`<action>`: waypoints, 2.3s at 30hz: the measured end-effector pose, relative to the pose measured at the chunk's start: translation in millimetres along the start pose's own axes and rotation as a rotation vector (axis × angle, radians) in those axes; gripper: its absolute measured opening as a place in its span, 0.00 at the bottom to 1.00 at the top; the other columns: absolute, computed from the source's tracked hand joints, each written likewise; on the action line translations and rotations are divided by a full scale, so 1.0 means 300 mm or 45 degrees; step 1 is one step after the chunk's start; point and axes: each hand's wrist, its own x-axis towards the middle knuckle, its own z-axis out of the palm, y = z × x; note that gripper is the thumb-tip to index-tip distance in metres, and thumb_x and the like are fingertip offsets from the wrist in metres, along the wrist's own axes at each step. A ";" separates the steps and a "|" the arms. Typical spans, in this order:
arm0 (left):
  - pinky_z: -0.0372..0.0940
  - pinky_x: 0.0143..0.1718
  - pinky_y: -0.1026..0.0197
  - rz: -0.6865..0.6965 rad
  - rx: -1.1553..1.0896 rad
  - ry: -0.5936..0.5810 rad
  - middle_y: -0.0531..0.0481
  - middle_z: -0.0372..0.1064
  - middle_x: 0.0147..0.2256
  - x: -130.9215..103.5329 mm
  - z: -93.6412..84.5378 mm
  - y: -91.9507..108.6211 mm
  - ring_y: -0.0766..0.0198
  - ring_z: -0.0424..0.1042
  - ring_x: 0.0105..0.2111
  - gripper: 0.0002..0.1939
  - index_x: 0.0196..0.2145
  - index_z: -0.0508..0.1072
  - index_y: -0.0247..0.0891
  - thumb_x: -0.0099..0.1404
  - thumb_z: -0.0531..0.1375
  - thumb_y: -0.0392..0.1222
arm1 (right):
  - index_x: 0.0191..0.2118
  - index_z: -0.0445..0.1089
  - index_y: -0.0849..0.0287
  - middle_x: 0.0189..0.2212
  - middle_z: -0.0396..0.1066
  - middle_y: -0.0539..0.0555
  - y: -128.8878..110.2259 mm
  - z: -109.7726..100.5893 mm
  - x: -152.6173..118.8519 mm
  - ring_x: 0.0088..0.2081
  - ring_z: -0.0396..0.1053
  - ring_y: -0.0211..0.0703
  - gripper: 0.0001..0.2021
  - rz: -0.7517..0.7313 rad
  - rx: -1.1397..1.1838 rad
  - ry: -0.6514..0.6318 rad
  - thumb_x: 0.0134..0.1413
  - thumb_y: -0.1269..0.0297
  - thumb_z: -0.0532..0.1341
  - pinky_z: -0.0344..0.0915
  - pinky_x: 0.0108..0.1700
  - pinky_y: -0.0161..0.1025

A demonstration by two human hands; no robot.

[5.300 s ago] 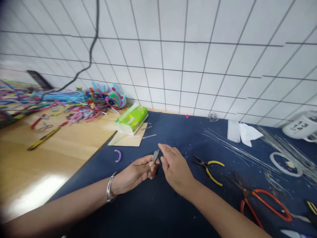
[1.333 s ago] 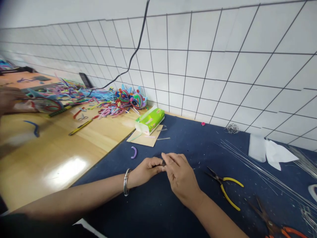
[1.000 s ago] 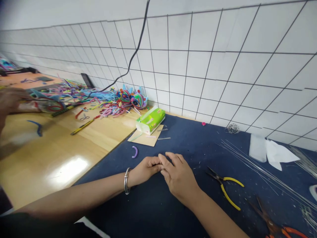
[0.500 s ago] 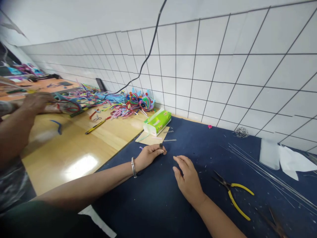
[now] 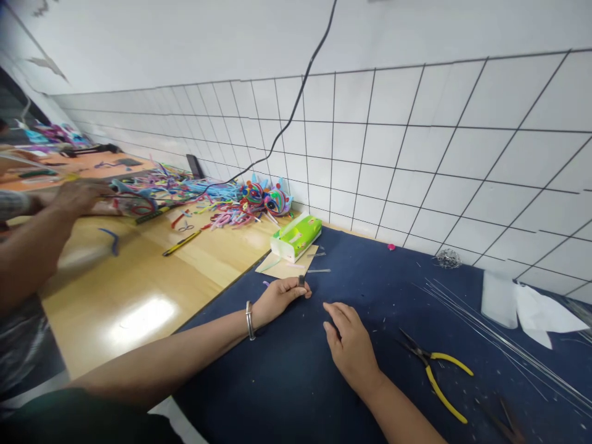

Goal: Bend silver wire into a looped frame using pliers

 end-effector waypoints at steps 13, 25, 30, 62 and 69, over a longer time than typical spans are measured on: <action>0.60 0.35 0.64 0.050 0.078 -0.008 0.52 0.69 0.28 -0.004 0.010 0.007 0.65 0.66 0.30 0.14 0.30 0.71 0.34 0.62 0.50 0.43 | 0.56 0.55 0.58 0.47 0.63 0.58 -0.013 0.002 -0.001 0.48 0.60 0.47 0.21 -0.167 -0.266 -0.068 0.56 0.70 0.49 0.59 0.52 0.50; 0.60 0.39 0.65 0.146 0.822 -0.209 0.48 0.70 0.35 0.008 -0.114 0.067 0.64 0.68 0.36 0.11 0.36 0.70 0.37 0.64 0.48 0.38 | 0.54 0.58 0.57 0.47 0.63 0.57 -0.003 0.008 0.007 0.48 0.60 0.46 0.20 -0.177 -0.300 -0.147 0.55 0.71 0.50 0.57 0.53 0.50; 0.61 0.36 0.61 0.075 1.287 -0.404 0.45 0.69 0.30 -0.014 -0.135 0.096 0.60 0.69 0.33 0.09 0.31 0.71 0.35 0.59 0.51 0.31 | 0.53 0.59 0.59 0.46 0.63 0.57 0.005 0.015 0.007 0.48 0.60 0.46 0.20 -0.176 -0.297 -0.141 0.54 0.71 0.51 0.57 0.53 0.49; 0.58 0.33 0.63 -0.049 1.452 -0.408 0.47 0.69 0.31 -0.031 -0.140 0.065 0.61 0.68 0.35 0.12 0.33 0.71 0.40 0.63 0.49 0.42 | 0.44 0.66 0.58 0.43 0.62 0.55 -0.007 0.009 0.011 0.44 0.59 0.44 0.14 -0.143 -0.201 -0.217 0.52 0.74 0.53 0.58 0.49 0.45; 0.57 0.32 0.64 -0.094 1.401 -0.427 0.49 0.70 0.33 -0.023 -0.155 0.060 0.61 0.68 0.34 0.10 0.34 0.71 0.41 0.61 0.52 0.45 | 0.43 0.67 0.58 0.42 0.62 0.55 -0.005 0.011 0.009 0.43 0.59 0.44 0.13 -0.152 -0.204 -0.209 0.52 0.73 0.53 0.59 0.47 0.45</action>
